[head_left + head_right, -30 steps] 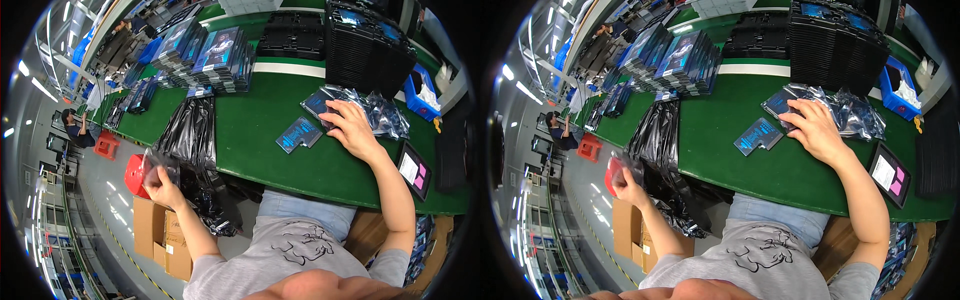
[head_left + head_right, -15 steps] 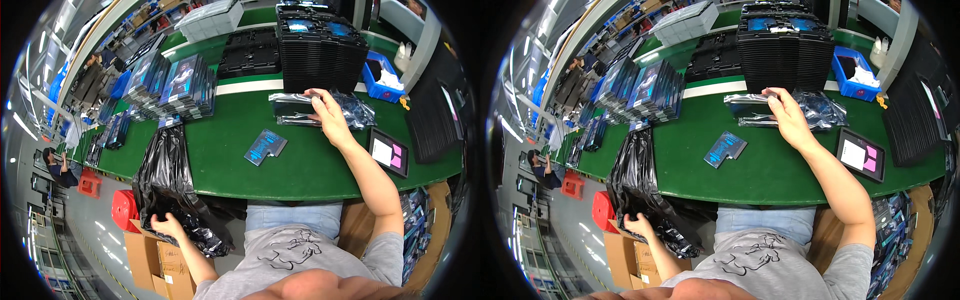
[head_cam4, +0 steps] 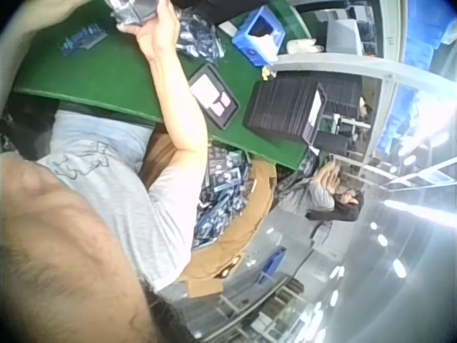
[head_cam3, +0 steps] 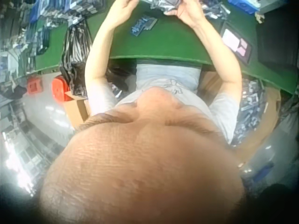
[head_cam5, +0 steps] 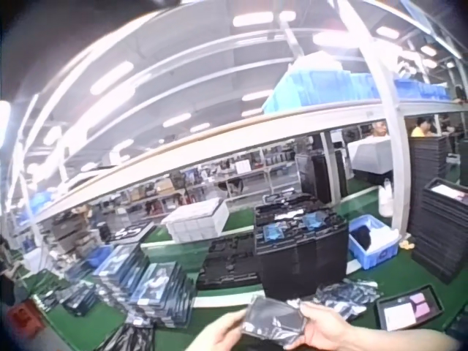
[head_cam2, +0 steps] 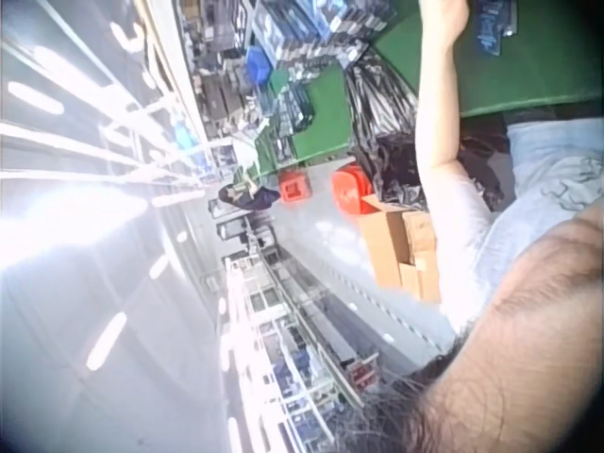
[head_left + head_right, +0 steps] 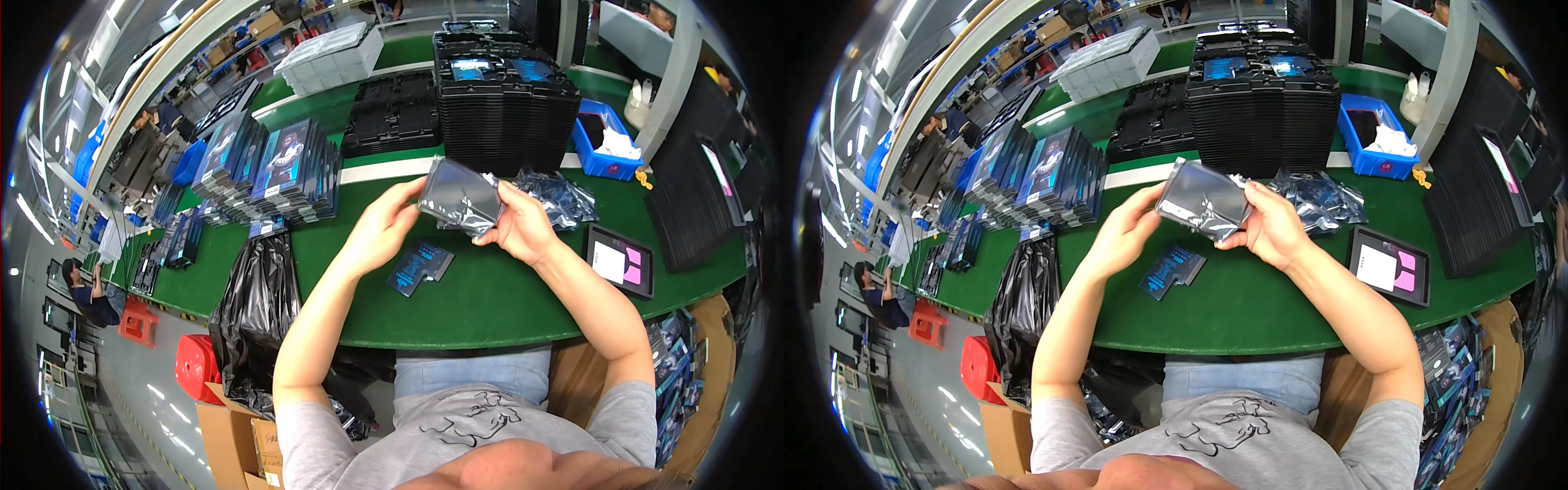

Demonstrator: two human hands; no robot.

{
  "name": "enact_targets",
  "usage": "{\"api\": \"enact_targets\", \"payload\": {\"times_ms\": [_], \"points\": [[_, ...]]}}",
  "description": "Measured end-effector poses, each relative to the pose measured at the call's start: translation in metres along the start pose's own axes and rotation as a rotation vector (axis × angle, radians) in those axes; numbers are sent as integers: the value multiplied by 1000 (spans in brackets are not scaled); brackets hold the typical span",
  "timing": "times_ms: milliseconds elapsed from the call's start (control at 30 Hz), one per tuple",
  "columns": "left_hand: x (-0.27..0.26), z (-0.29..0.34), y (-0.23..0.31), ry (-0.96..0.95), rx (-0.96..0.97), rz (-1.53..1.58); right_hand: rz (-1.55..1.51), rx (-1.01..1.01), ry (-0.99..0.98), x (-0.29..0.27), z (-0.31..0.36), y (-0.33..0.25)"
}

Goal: The person sits at a green workbench in a factory setting, handling small electronic components. They open a retail box, remove a component, and place it into a clear plastic bag. The person then seals the bag and places it into a black plastic tray. This process is repeated for multiple units, with the person stacking the finished trays on the table.

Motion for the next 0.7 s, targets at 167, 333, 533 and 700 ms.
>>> {"api": "enact_targets", "payload": {"times_ms": [167, 333, 533, 700], "points": [[48, -40, 5, -147, 160, 710, -35, 111, 34, -1, 10, 6], [45, -27, 2, -23, 234, 785, 370, 283, -41, 7, 14, 31], [12, -19, -8, 193, -97, 698, 849, 138, 29, 21, 14, 21], [25, -13, -13, -13, -193, 276, 915, -149, 78, 19, 7, 1]]}}
Point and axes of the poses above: each hand's wrist, its own z-axis away from the middle knuckle, its own x-axis out of the palm, y = z × x, the point moved 5 cm from there along -z, towards the middle knuckle, and after that the axes turned 15 degrees about -z, right-handed, at the moved point
